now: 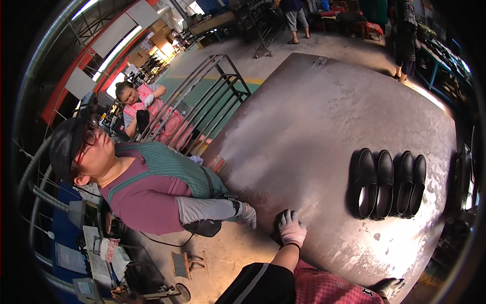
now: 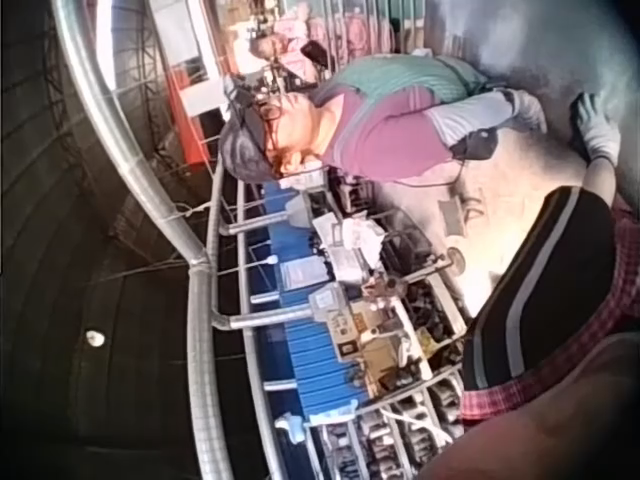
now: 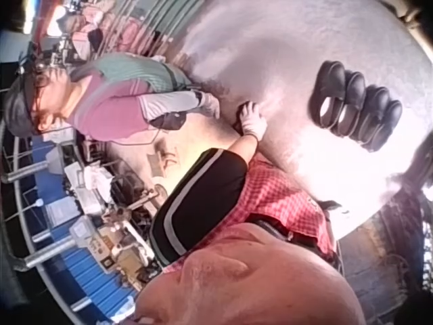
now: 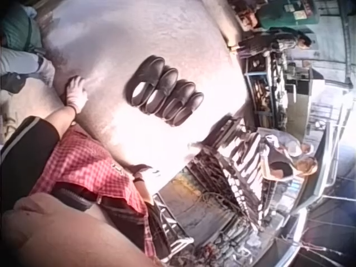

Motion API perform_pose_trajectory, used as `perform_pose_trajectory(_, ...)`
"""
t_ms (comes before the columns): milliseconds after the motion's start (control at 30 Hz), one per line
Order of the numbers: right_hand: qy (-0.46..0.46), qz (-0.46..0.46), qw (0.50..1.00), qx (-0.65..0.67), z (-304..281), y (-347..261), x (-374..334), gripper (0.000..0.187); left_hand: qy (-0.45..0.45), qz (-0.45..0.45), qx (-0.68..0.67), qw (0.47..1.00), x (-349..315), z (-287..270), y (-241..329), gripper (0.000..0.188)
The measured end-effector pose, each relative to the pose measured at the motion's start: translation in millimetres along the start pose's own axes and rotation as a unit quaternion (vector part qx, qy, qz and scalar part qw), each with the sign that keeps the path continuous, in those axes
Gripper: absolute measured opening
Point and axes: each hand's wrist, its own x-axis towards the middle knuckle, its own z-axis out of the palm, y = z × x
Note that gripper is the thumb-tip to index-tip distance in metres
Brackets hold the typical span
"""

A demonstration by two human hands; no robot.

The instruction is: The recorder applies adhesive or pre-formed soles to the bottom of shoe uppers at a metal workbench in a factory setting.

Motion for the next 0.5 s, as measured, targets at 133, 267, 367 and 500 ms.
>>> perform_pose_trajectory(133,0.016,0.005,1.000,-0.001,0,4,0,0.052,0.007,0.000,0.007,1.000,-1,2,-2,0.057)
perform_pose_trajectory(267,0.032,0.007,0.999,-0.001,2,0,8,0.052,-0.002,0.000,0.006,1.000,1,-1,0,0.056)
perform_pose_trajectory(367,0.044,0.008,0.999,-0.007,-1,6,14,0.051,-0.012,0.000,0.002,1.000,1,-5,2,0.056)
perform_pose_trajectory(500,0.057,0.006,0.998,-0.010,0,6,25,0.051,-0.024,-0.007,0.006,1.000,0,-3,-2,0.057)
